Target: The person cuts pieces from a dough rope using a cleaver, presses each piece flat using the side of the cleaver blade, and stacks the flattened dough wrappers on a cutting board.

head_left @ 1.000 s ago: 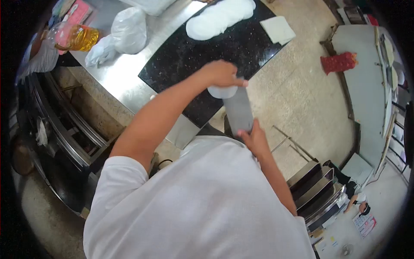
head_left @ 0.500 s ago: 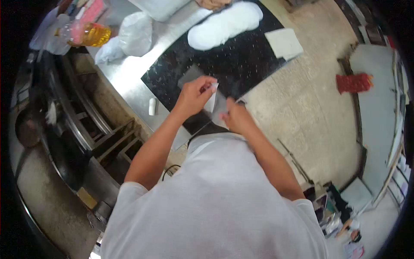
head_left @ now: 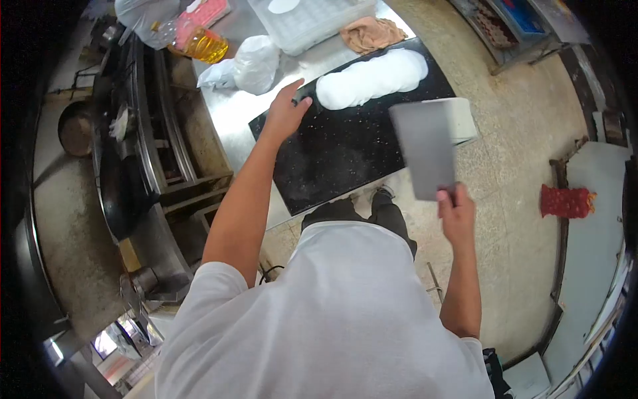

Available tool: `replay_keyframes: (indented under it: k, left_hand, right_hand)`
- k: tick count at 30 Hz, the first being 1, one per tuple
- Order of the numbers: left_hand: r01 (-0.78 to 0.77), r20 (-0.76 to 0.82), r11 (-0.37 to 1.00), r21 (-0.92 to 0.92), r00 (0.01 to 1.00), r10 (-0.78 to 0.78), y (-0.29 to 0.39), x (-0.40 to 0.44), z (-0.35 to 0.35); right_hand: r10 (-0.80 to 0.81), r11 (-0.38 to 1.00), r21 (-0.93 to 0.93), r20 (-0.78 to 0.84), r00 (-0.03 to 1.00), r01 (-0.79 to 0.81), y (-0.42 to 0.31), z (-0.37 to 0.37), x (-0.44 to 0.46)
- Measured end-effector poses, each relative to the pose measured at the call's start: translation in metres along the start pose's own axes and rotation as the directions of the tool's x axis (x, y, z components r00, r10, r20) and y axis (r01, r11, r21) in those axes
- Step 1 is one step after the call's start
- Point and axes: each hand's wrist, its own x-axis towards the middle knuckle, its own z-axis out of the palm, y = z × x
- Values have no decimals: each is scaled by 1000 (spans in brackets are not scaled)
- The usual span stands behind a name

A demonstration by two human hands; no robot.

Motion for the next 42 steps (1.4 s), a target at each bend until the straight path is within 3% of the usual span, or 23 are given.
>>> replay_keyframes:
  k: [1,3,4,6,7,9,12,14,17,18,20,21,22,24,26,29,32,34,36,37,39,40,42]
  left_hand:
    - [-64,-43,992,105,997,68,-10,-14,-6]
    - [-62,-119,990,123,990,77,-44,-48,-18]
    - [-73,-182,989,129,979,96,-60,-67,-24]
    - [16,-255,982,190,966,34,-84,-108,-32]
    - [106,-335,967,231,942,-23,-93,-127,-37]
    - [162,-309,964,212,947,-91,-109,-157,-44]
    - [291,-242,948,126,936,-255,-126,-176,-48]
    - [122,-222,984,133,971,-90,-154,-173,-39]
    - [18,-268,999,48,963,-4,-152,-165,-50]
    - [-75,-282,997,33,956,82,-153,-164,-55]
    - [-57,-251,997,51,965,68,-168,-169,-61]
    - [-75,-214,997,33,974,81,-177,-172,-62]
    - [-98,-185,995,18,978,100,-177,-169,-65]
    - [-100,-211,995,11,972,100,-178,-175,-71]
    - [-79,-217,997,17,973,81,-183,-180,-78]
    - [-27,-166,997,73,985,38,-198,-191,-78]
    - [-22,-134,993,120,990,38,-199,-184,-87]
    - [-23,-65,999,27,998,25,-203,-182,-96]
    - [-6,-259,989,-149,965,-34,-222,-162,-93]
    - [-24,-256,989,-148,966,-14,-199,-154,-104]
    - [201,-244,969,143,956,-162,-156,-155,-123]
    - [182,-245,971,153,959,-141,-154,-153,-109]
    - [-313,-38,875,369,936,351,-155,-143,-60]
  right_hand:
    - [-24,989,143,-84,996,36,10,0,7]
    - [-36,886,443,-231,972,138,20,11,32]
    - [-34,881,454,-224,974,135,24,22,51]
    - [260,667,742,-144,955,-70,38,46,76]
    - [263,665,744,-145,954,-71,42,55,73]
    - [513,507,824,-53,857,-253,42,73,75]
    - [483,483,846,-42,875,-226,31,97,42]
    - [486,559,787,-55,872,-262,17,118,7]
    - [474,714,597,-28,880,-366,-27,166,-42]
    - [425,771,505,47,904,-389,-40,183,-55]
    - [355,915,159,115,928,-370,-83,221,-71]
    - [275,959,-113,134,952,-261,-98,240,-72]
    - [104,956,-289,190,976,-46,-107,257,-71]
    - [-101,855,-459,306,947,240,-133,284,-73]
    - [-125,741,-566,412,903,361,-150,311,-74]
    - [-61,685,-596,527,847,420,-136,347,-64]
    - [-56,752,-541,516,855,376,-128,353,-55]
    - [-66,818,-458,525,848,347,-112,336,-57]
    - [-126,857,-374,515,848,355,-100,307,-46]
    - [-103,901,-311,522,847,301,-91,289,-53]
    - [-61,977,-147,502,863,155,-70,251,-77]
    - [-74,978,-135,487,870,159,-59,234,-91]
    - [-104,989,-70,271,957,127,-31,201,-110]
